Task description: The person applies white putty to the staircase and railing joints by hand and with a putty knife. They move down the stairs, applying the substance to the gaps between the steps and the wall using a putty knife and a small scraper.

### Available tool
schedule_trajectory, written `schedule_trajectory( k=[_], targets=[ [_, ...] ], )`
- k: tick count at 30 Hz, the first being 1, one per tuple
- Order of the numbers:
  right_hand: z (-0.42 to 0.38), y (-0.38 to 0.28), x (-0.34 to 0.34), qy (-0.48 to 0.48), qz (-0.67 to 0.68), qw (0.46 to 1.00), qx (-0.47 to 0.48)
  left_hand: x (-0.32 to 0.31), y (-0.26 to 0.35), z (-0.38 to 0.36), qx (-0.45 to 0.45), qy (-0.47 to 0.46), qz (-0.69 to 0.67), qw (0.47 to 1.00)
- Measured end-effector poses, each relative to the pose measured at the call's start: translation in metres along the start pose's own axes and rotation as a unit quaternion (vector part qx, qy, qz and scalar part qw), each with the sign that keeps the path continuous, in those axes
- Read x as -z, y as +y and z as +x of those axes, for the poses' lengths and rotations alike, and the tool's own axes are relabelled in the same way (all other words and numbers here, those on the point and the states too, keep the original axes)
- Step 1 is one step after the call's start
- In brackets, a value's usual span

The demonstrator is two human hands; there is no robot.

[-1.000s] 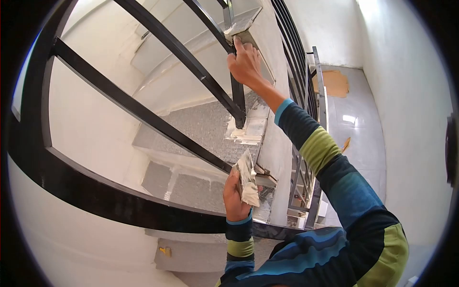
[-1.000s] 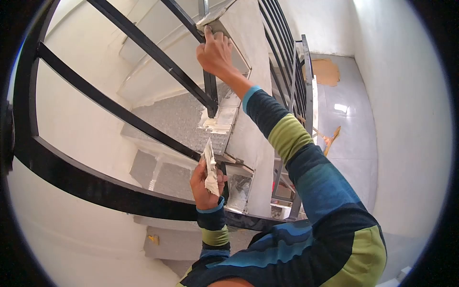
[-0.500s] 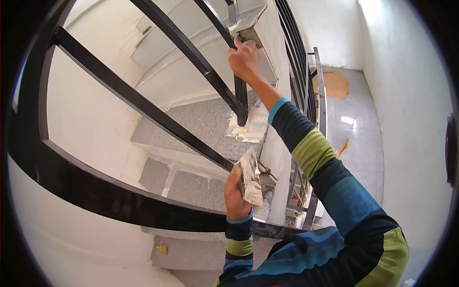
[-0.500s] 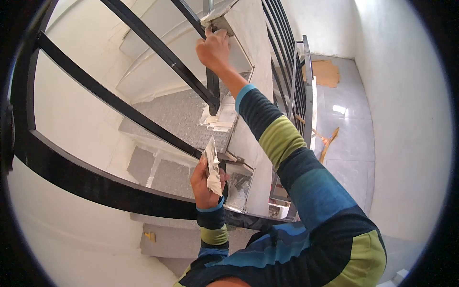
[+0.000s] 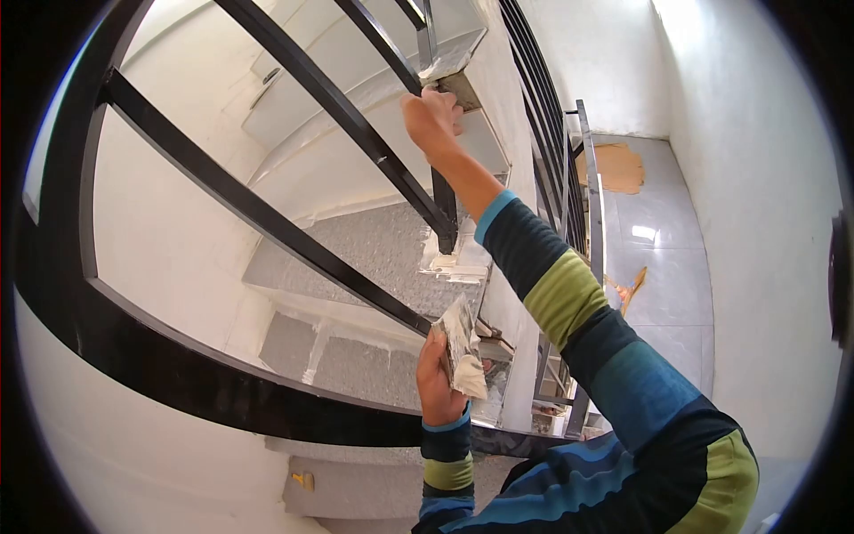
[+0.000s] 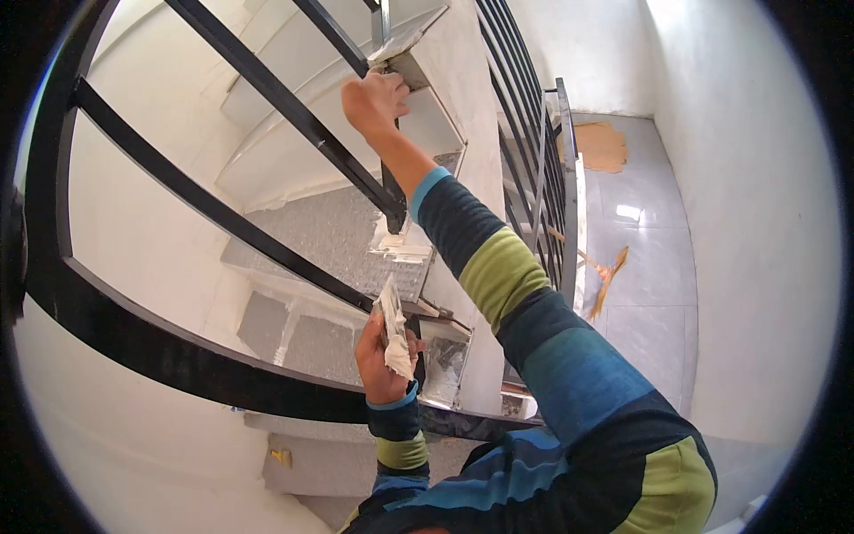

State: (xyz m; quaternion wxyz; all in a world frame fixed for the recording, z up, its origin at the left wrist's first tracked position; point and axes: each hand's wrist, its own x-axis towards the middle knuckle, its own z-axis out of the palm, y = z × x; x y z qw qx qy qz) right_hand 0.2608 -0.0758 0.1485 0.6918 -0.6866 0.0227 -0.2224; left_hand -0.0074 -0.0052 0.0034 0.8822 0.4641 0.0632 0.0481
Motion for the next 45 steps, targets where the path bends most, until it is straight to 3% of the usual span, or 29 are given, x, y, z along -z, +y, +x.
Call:
schedule_trajectory(
  k=[4,6,8,11,12,14,15,17,18,19,21,22,24,25,27,35,44,45],
  targets=[
    [-0.009,0.001,0.013,0.003,0.079,0.996,0.048,-0.001,-0.002,0.001,-0.002,-0.004,0.005,1.0],
    [-0.017,0.014,0.032,-0.034,0.148,0.984,0.095,-0.001,0.0,0.0,0.0,0.01,-0.001,1.0],
    [-0.057,0.025,0.078,-0.139,0.134,0.968,0.159,0.004,-0.001,0.0,0.009,0.021,0.001,1.0],
    [-0.116,0.076,0.123,-0.161,0.041,0.883,0.438,0.011,-0.003,0.004,0.021,-0.015,-0.012,1.0],
    [-0.146,0.062,0.15,-0.269,0.061,0.885,0.374,0.009,-0.002,0.003,0.021,-0.01,-0.017,1.0],
    [-0.178,0.07,0.17,-0.31,-0.012,0.84,0.446,0.002,0.0,0.0,0.029,-0.03,0.014,0.999],
    [-0.186,0.071,0.174,-0.317,-0.009,0.84,0.44,0.003,-0.001,0.0,0.031,-0.021,0.013,0.999],
    [-0.201,0.074,0.181,-0.343,-0.119,0.787,0.499,0.006,-0.002,0.003,0.027,-0.056,0.048,0.997],
    [-0.203,0.08,0.185,-0.334,-0.16,0.783,0.5,-0.008,-0.001,0.0,0.019,-0.008,0.035,0.999],
    [-0.201,0.084,0.191,-0.347,-0.153,0.784,0.491,0.0,-0.002,0.003,0.025,-0.041,0.012,0.999],
    [-0.192,0.083,0.202,-0.285,-0.142,0.765,0.559,0.02,-0.006,0.01,0.029,-0.101,-0.027,0.994],
    [-0.191,0.081,0.203,-0.304,-0.135,0.765,0.552,0.019,-0.007,0.012,0.019,-0.102,-0.015,0.995],
    [-0.191,0.078,0.204,-0.32,-0.114,0.825,0.451,0.014,-0.003,0.012,0.013,-0.112,0.016,0.993],
    [-0.193,0.076,0.204,-0.335,-0.112,0.823,0.446,0.015,-0.008,0.014,-0.012,-0.093,0.03,0.995],
    [-0.196,0.072,0.2,-0.361,-0.074,0.865,0.341,0.015,-0.005,0.014,-0.008,-0.122,0.032,0.992],
    [-0.198,0.074,0.196,-0.42,-0.161,0.796,0.405,0.016,-0.005,0.014,-0.011,-0.099,0.051,0.994],
    [-0.204,0.08,0.195,-0.428,-0.138,0.8,0.397,0.013,-0.007,0.014,-0.007,-0.091,0.031,0.995],
    [-0.203,0.082,0.196,-0.435,-0.081,0.819,0.365,0.013,-0.007,0.014,-0.002,-0.091,0.028,0.995]
  ],
)
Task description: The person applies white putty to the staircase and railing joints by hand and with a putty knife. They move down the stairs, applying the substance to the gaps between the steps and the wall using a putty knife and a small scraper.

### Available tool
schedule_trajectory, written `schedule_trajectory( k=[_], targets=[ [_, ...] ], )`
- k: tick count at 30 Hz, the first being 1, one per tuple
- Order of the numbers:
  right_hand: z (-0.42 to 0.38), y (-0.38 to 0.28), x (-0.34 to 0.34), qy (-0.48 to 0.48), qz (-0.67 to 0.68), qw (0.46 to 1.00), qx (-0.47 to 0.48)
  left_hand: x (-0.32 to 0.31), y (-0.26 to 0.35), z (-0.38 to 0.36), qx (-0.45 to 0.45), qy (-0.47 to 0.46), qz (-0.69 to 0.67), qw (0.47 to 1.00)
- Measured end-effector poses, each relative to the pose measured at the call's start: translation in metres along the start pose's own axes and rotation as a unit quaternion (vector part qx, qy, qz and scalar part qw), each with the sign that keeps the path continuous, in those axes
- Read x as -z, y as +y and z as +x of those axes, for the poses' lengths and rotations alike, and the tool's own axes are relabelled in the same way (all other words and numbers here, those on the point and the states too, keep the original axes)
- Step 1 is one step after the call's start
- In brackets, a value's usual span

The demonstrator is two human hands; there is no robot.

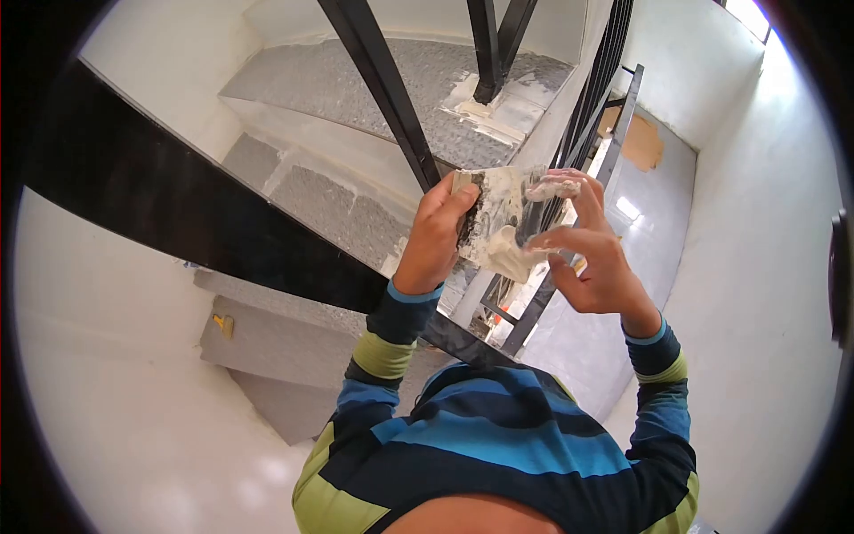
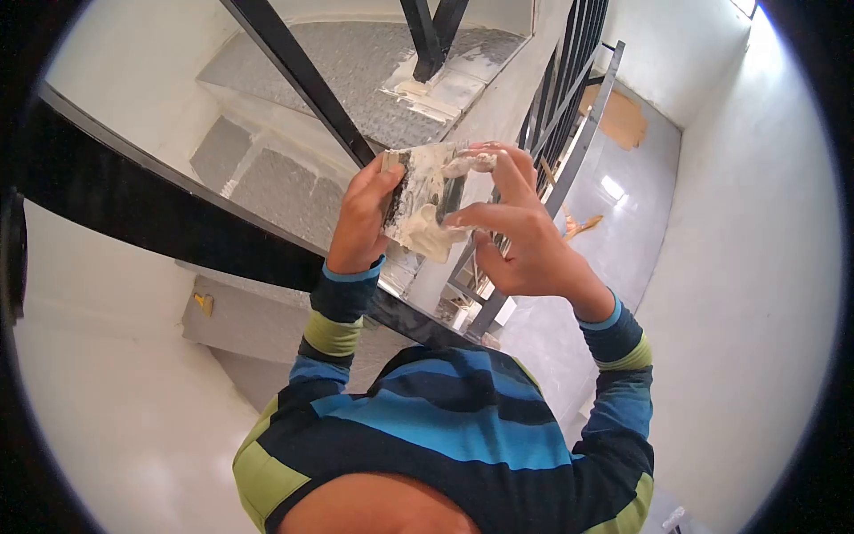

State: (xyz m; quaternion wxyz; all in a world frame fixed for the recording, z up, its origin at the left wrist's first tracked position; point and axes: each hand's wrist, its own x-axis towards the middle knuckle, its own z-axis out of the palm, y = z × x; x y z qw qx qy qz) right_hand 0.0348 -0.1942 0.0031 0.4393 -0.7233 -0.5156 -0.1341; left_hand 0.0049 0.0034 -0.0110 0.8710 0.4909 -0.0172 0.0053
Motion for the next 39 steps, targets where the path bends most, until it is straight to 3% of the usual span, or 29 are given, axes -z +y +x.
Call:
schedule_trajectory(
  k=[2,11,14,16,17,19,20,22,24,28,30,36,38,39],
  targets=[
    [-0.001,0.002,0.002,0.019,0.063,0.998,-0.007,0.002,-0.001,0.002,-0.001,0.004,0.001,1.0],
    [0.003,-0.003,-0.004,-0.004,-0.102,0.991,0.081,-0.001,0.006,-0.004,0.024,-0.012,-0.015,1.0],
    [0.004,-0.004,0.004,-0.029,-0.055,0.995,0.079,0.002,0.003,-0.002,0.027,-0.026,-0.029,0.999],
    [0.005,-0.002,0.006,0.001,0.067,0.997,0.043,0.003,0.003,-0.001,0.024,-0.033,-0.035,0.999],
    [0.007,-0.005,0.003,0.004,0.065,0.997,0.045,0.003,0.005,-0.002,0.029,-0.036,-0.044,0.998],
    [0.009,-0.013,-0.004,0.03,-0.162,0.986,0.042,0.001,0.006,-0.005,0.035,-0.04,-0.052,0.997],
    [0.006,-0.01,-0.006,0.033,-0.164,0.985,0.041,0.0,0.007,-0.005,0.027,-0.037,-0.052,0.998],
    [-0.002,0.003,-0.007,0.088,-0.285,0.944,0.143,0.0,0.009,-0.005,0.018,-0.039,-0.05,0.998],
    [-0.007,0.005,-0.001,0.109,-0.298,0.935,0.158,0.004,0.008,-0.005,0.021,-0.028,-0.025,0.999],
    [-0.001,-0.007,0.007,0.114,-0.195,0.973,0.05,0.001,0.006,-0.004,0.009,-0.021,-0.01,1.0],
    [0.005,-0.006,0.006,0.061,-0.152,0.986,0.019,0.003,0.004,-0.002,0.002,-0.035,0.003,0.999],
    [0.01,0.003,0.006,0.027,-0.057,0.997,0.04,0.005,0.002,-0.001,-0.039,-0.005,0.032,0.999],
    [0.016,0.006,0.01,0.031,0.214,0.975,-0.057,0.005,0.005,0.0,-0.048,-0.019,0.032,0.998],
    [0.024,0.006,0.007,0.11,0.384,0.91,-0.109,0.002,0.006,-0.001,-0.065,-0.002,0.011,0.998]
  ],
)
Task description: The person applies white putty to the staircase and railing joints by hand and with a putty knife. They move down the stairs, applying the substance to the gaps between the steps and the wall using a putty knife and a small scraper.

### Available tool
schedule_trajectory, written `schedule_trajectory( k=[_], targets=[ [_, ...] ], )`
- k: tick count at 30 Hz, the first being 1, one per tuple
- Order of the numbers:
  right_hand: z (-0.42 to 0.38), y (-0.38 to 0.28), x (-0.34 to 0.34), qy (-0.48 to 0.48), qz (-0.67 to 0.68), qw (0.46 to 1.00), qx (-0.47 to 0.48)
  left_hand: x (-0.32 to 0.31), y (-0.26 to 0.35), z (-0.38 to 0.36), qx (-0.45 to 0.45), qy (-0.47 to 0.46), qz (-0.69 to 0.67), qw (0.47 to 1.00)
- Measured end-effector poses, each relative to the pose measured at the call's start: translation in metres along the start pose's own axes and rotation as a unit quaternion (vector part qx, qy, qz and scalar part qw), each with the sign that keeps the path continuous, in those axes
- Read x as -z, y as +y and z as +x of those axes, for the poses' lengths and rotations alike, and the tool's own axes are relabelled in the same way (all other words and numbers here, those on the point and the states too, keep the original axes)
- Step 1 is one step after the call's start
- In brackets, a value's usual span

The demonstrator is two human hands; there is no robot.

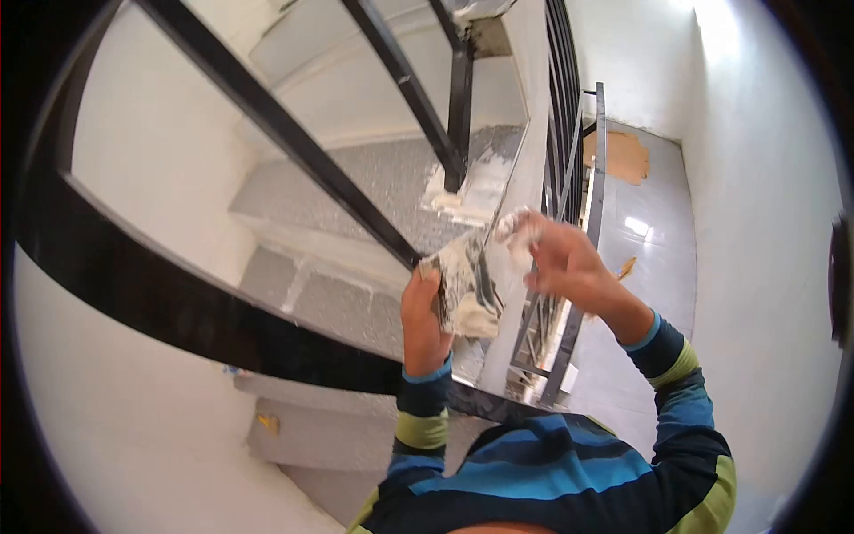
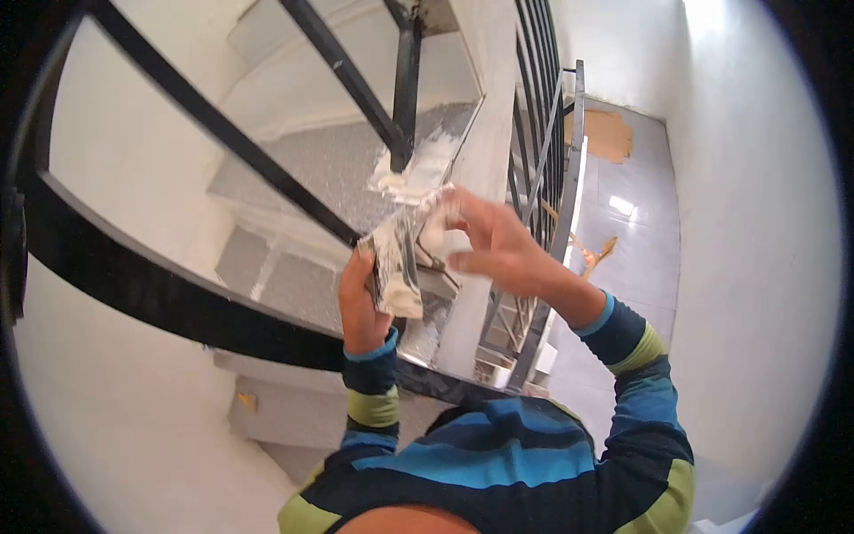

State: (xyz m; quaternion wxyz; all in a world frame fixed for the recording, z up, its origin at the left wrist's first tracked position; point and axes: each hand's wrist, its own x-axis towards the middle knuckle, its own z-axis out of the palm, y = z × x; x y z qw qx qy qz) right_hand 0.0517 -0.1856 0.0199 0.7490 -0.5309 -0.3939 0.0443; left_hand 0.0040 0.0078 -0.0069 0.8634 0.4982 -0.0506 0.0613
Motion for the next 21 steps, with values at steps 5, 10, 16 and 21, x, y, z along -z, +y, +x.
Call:
schedule_trajectory(
  k=[5,10,16,21],
  targets=[
    [0.095,0.021,0.035,0.262,-0.147,0.945,0.128,0.001,-0.001,-0.003,-0.001,0.038,0.047,0.998],
    [0.188,0.049,0.058,0.395,-0.399,0.806,0.189,0.002,-0.003,-0.004,-0.012,0.069,0.067,0.995],
    [0.226,0.057,0.051,0.432,-0.45,0.774,0.112,0.008,-0.005,-0.004,-0.01,0.072,0.056,0.996],
    [0.238,0.058,0.046,0.449,-0.479,0.751,0.066,0.008,-0.004,-0.004,-0.006,0.084,0.038,0.996]
  ],
)
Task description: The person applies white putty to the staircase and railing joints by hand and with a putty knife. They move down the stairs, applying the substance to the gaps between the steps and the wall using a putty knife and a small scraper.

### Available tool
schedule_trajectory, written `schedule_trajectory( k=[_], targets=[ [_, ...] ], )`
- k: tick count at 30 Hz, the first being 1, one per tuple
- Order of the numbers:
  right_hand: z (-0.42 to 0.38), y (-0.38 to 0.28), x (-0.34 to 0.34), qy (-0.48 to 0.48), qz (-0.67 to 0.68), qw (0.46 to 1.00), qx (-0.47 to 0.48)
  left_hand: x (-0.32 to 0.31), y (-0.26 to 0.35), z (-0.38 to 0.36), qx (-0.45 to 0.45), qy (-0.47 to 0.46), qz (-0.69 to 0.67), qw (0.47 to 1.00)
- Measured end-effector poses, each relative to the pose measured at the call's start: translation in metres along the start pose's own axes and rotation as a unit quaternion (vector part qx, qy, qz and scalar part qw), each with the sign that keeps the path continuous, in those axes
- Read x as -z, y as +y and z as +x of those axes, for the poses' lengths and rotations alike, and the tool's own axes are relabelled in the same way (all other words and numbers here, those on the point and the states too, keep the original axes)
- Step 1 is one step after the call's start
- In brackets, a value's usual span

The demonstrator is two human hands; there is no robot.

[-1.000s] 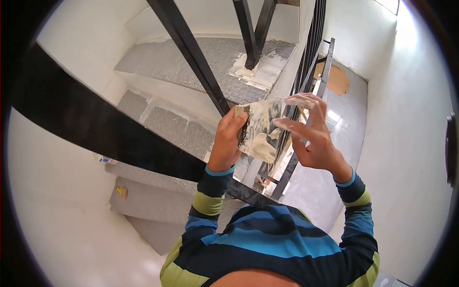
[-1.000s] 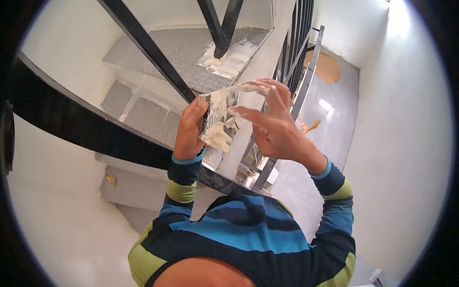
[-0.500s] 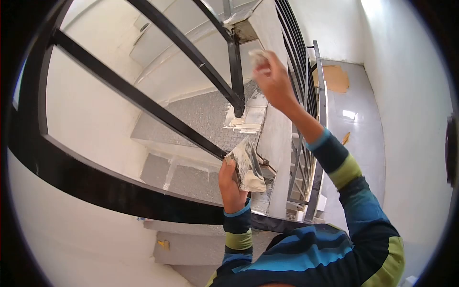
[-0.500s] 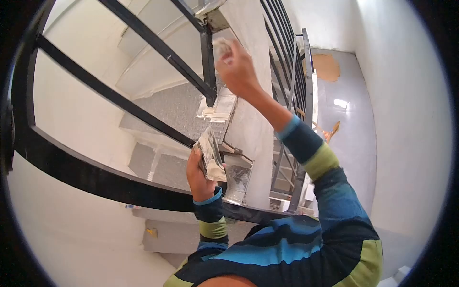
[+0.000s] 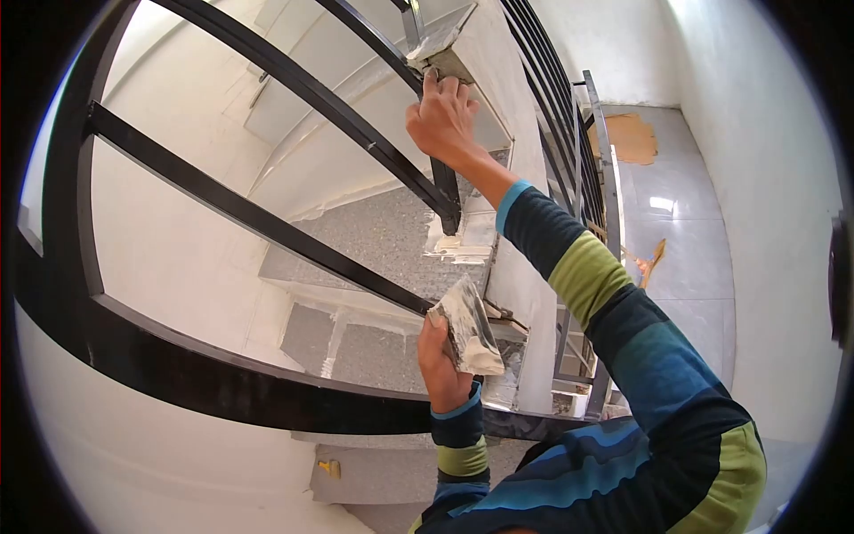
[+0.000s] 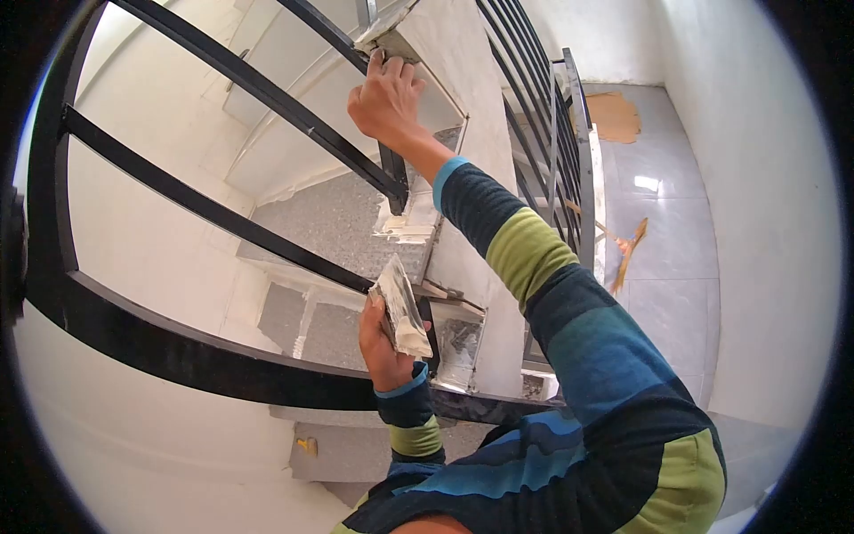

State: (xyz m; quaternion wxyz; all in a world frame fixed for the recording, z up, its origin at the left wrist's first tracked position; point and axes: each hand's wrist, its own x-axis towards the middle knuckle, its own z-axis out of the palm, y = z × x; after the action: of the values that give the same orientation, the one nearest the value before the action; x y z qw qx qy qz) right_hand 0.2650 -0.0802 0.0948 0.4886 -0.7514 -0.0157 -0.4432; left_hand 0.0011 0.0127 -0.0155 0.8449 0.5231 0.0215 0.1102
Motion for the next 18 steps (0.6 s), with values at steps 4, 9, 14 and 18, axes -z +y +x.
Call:
schedule_trajectory(
  k=[4,9,14,18],
  targets=[
    [0.003,-0.003,0.001,-0.009,-0.001,1.0,-0.001,-0.001,0.0,-0.001,-0.001,-0.011,-0.001,1.0],
    [0.007,-0.004,-0.002,-0.021,0.002,1.0,-0.023,-0.002,0.0,-0.002,0.0,-0.012,-0.003,1.0],
    [0.006,0.008,0.01,-0.028,0.096,0.995,-0.016,-0.002,-0.001,-0.002,-0.005,-0.022,0.008,1.0],
    [0.005,0.008,0.014,-0.005,0.121,0.992,-0.023,-0.004,0.0,-0.002,-0.008,-0.028,0.01,1.0]
  ],
)
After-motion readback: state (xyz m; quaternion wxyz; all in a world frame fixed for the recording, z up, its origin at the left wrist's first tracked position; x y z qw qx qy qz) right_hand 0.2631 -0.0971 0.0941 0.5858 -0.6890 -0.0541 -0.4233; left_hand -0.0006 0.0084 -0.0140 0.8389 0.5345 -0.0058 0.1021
